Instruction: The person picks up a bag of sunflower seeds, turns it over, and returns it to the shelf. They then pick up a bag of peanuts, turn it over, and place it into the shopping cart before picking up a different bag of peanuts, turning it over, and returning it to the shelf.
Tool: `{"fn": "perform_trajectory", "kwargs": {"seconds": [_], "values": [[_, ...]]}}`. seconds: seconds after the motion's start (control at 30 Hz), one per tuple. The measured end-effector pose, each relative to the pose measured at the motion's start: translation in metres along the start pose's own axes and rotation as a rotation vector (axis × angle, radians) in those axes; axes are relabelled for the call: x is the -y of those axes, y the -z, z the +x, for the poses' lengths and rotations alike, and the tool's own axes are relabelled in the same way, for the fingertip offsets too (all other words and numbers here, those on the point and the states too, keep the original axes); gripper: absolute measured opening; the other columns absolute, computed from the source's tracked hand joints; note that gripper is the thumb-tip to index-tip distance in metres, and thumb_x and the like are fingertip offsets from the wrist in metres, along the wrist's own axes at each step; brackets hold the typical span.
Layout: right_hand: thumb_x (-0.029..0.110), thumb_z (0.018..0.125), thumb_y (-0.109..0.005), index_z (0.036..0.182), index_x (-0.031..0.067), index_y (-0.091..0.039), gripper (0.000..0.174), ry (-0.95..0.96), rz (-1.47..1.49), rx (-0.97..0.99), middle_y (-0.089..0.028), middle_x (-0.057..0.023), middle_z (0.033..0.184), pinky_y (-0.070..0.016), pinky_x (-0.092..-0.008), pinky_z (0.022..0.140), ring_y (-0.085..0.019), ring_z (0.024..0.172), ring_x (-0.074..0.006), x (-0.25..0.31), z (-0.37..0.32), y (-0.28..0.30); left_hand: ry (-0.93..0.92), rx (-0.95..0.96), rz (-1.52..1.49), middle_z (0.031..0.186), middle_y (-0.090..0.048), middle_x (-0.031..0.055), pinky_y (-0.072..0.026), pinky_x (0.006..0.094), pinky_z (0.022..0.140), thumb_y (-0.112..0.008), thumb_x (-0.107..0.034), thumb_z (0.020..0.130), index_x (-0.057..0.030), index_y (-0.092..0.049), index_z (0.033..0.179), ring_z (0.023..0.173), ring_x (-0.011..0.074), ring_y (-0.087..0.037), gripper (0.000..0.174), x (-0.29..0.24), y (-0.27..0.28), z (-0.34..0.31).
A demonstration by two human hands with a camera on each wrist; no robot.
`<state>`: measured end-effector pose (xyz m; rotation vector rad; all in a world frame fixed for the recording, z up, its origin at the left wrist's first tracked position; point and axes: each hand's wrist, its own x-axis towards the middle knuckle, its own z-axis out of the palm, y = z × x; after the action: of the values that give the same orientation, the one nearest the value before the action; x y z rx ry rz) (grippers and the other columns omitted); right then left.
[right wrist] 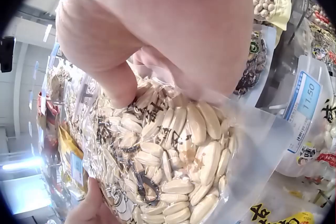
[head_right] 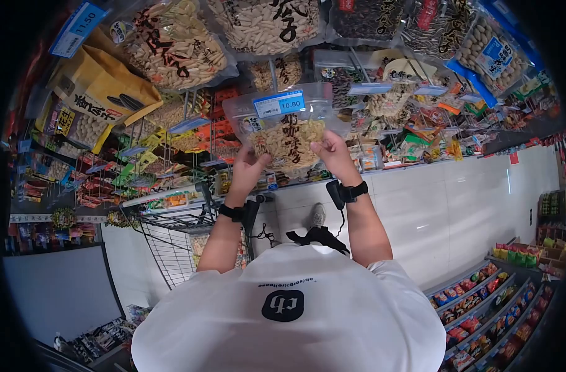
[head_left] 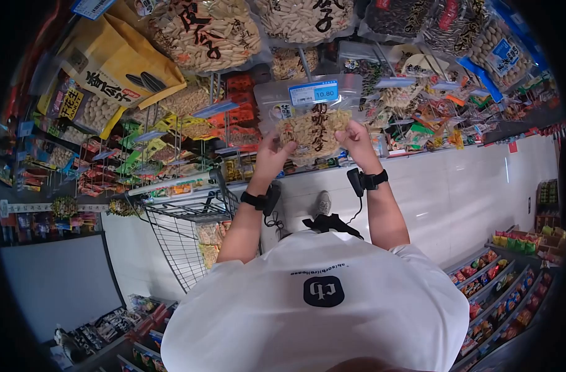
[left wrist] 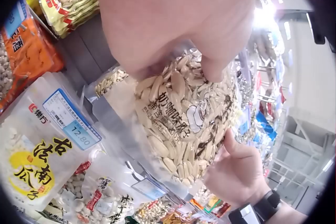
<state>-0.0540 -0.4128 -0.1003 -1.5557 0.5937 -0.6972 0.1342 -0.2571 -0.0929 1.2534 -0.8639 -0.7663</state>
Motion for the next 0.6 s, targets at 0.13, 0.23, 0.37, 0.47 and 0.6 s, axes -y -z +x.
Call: {"fn": "perform_trajectory", "kwargs": {"seconds": [0.13, 0.23, 0.37, 0.47, 0.6], "values": [[0.012, 0.089, -0.063, 0.091, 0.0054, -0.056, 0.01, 0.002, 0.042, -0.034, -0.037, 0.009, 0.063, -0.0261, -0.0204, 0.051, -0.032, 0.058, -0.001, 0.004, 0.006, -0.006, 0.043, -0.008, -0.011, 0.112, -0.058, 0.007, -0.0457, 0.0284, 0.084, -0.068, -0.018, 0.086, 0.0013, -0.048, 0.12, 0.098, 0.0146, -0.057, 0.044, -0.002, 0.0, 0.003], [0.013, 0.089, -0.062, 0.099, 0.0055, -0.059, 0.013, 0.005, 0.09, -0.051, -0.038, 0.0093, 0.063, -0.0263, -0.0201, 0.05, -0.032, 0.057, -0.0009, 0.011, 0.013, -0.011, 0.109, -0.039, -0.035, 0.112, -0.059, 0.0087, -0.0443, 0.0293, 0.088, -0.066, -0.012, 0.086, 0.001, -0.051, 0.12, 0.101, 0.0159, -0.056, 0.039, -0.004, -0.001, 0.008], [0.014, 0.089, -0.062, 0.102, 0.006, -0.059, 0.015, 0.001, 0.048, -0.06, -0.04, 0.0095, 0.064, -0.026, -0.0195, 0.05, -0.032, 0.057, -0.0008, 0.003, 0.022, -0.009, 0.05, -0.068, -0.075, 0.112, -0.06, 0.009, -0.0443, 0.0287, 0.087, -0.066, -0.013, 0.087, 0.0014, -0.051, 0.12, 0.1, 0.0155, -0.056, 0.039, 0.0, -0.002, 0.014], [0.014, 0.089, -0.062, 0.102, 0.0057, -0.059, 0.016, 0.005, 0.108, -0.061, -0.039, 0.0098, 0.063, -0.0254, -0.0197, 0.05, -0.032, 0.057, -0.0006, 0.002, 0.026, -0.011, 0.059, -0.077, -0.032, 0.11, -0.061, 0.0085, -0.0446, 0.0279, 0.086, -0.066, -0.013, 0.087, 0.0017, -0.051, 0.119, 0.099, 0.0154, -0.057, 0.038, -0.003, -0.004, 0.019], [0.013, 0.089, -0.062, 0.104, 0.0055, -0.058, 0.017, -0.023, 0.116, -0.043, -0.044, 0.0092, 0.067, -0.028, -0.0191, 0.053, -0.035, 0.059, -0.0006, -0.001, 0.026, -0.008, 0.079, -0.061, 0.036, 0.109, -0.061, 0.0079, -0.0456, 0.0277, 0.085, -0.067, -0.014, 0.086, 0.0018, -0.05, 0.121, 0.097, 0.0149, -0.058, 0.042, 0.003, 0.001, 0.019]]}}
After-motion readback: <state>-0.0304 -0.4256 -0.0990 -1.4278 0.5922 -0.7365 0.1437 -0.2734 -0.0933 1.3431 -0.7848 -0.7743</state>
